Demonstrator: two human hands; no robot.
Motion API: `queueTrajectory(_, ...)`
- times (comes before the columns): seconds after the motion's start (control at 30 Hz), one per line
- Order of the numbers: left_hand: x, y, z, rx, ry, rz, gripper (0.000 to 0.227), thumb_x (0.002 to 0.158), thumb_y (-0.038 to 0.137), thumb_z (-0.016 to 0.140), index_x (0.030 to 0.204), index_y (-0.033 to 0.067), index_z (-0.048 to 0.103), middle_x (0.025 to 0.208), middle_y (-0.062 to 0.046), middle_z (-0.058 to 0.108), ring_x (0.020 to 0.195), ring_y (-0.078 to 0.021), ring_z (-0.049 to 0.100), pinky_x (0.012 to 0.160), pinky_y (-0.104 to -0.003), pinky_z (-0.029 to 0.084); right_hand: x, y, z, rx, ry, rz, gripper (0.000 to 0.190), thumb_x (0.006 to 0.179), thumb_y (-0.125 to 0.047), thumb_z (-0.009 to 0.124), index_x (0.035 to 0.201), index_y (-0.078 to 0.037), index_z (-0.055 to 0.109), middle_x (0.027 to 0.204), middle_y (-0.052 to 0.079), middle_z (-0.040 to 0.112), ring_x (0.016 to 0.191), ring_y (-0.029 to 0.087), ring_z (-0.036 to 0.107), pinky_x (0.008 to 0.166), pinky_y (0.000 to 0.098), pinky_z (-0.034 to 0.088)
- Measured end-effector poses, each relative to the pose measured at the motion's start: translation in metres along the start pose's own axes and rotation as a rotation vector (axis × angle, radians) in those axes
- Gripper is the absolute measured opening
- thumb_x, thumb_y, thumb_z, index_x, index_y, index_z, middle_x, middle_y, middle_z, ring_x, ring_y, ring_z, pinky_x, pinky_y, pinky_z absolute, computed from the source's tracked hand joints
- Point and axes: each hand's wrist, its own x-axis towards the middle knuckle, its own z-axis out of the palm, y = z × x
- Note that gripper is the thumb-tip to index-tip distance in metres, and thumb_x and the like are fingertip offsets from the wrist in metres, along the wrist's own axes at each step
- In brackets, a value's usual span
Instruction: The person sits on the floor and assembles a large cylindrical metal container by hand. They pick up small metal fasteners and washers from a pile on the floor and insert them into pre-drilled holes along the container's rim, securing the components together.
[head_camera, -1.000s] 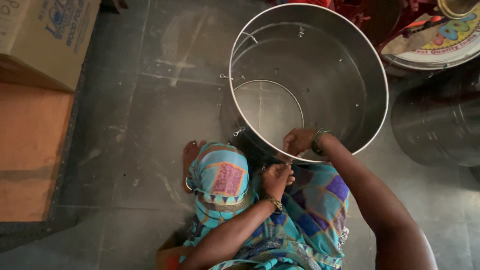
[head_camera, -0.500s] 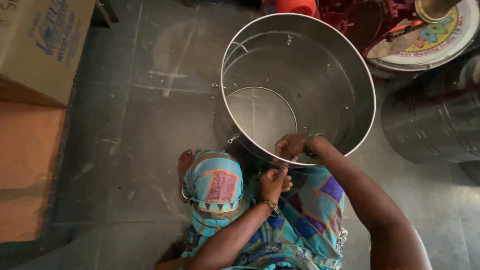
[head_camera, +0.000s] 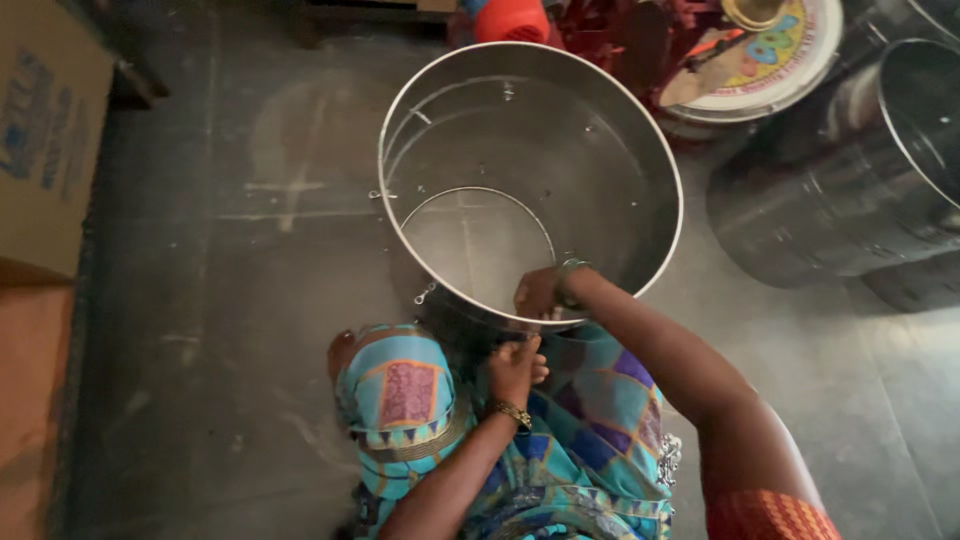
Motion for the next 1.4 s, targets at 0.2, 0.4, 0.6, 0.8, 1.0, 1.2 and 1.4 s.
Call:
queueTrajectory(0.2,-0.001,0.005,0.0,-0.064,0.008,-0.054,0.027,0.086,0.026,0.081,0.091,0.0035,0.068,0.076,-0.01,0.076,0.055,-0.0168,0.071,0.046,-0.028,0.056,0.003,-0.005,0.004,-0.048,0.012,-0.028,0.013,0.083,-0.027,0.072,0.085,-0.015,0.077,0.072,-0.003,0.069,0.063,0.01,0.059,0.055,0.0292,0.05)
queueTrajectory(0.4,-0.004,0.015,-0.004,-0.075,-0.037,-0.081,0.022,0.086,0.022,0.081,0.092,0.0041,0.069,0.08,-0.008,0.076,0.062,-0.0161,0.074,0.051,-0.027,0.058,-0.003,-0.01,0.005,-0.063,0.008,0.023,0.024,0.085,-0.034,0.076,0.081,-0.011,0.074,0.071,0.001,0.067,0.062,0.013,0.06,0.056,0.0314,0.054)
queueTrajectory(0.6,-0.014,0.031,-0.001,-0.095,-0.037,-0.065,0.022,0.085,0.019,0.082,0.091,0.0023,0.069,0.078,-0.008,0.075,0.06,-0.0158,0.073,0.051,-0.025,0.056,-0.011,-0.017,0.003,0.057,0.029,0.009,0.019,0.079,-0.028,0.076,0.077,-0.009,0.076,0.073,0.002,0.074,0.064,0.015,0.068,0.06,0.033,0.06)
queueTrajectory(0.8,-0.022,0.04,0.002,-0.044,-0.007,-0.055,0.023,0.085,0.02,0.082,0.09,0.0021,0.069,0.077,-0.008,0.076,0.06,-0.0155,0.073,0.051,-0.025,0.055,-0.017,-0.022,0.002,-0.01,0.01,0.071,0.029,0.088,-0.033,0.076,0.075,-0.007,0.074,0.072,0.003,0.071,0.062,0.014,0.061,0.056,0.0319,0.053)
queueTrajectory(1.0,-0.015,0.031,0.0,-0.023,-0.01,-0.035,0.024,0.086,0.022,0.081,0.092,0.0017,0.07,0.078,-0.009,0.076,0.061,-0.0156,0.073,0.052,-0.026,0.056,-0.005,-0.013,0.003,0.063,-0.042,0.005,0.014,0.086,-0.025,0.074,0.078,-0.014,0.073,0.069,-0.002,0.068,0.061,0.011,0.058,0.053,0.0298,0.05)
queueTrajectory(1.2,-0.006,0.017,-0.004,-0.049,0.007,-0.048,0.023,0.085,0.02,0.082,0.092,0.0014,0.07,0.078,-0.01,0.076,0.06,-0.0169,0.072,0.05,-0.027,0.056,-0.005,-0.015,0.003,-0.159,0.04,-0.009,0.016,0.084,-0.025,0.075,0.077,-0.01,0.075,0.072,0.0,0.068,0.061,0.012,0.059,0.052,0.0324,0.051)
queueTrajectory(1.4,0.003,0.008,-0.012,-0.049,-0.022,-0.071,0.023,0.087,0.02,0.08,0.097,0.003,0.068,0.082,-0.008,0.076,0.063,-0.0164,0.073,0.052,-0.026,0.057,0.007,-0.006,0.003,-0.183,0.002,-0.007,0.019,0.084,-0.03,0.075,0.077,-0.013,0.075,0.074,0.001,0.069,0.064,0.014,0.06,0.056,0.0339,0.052)
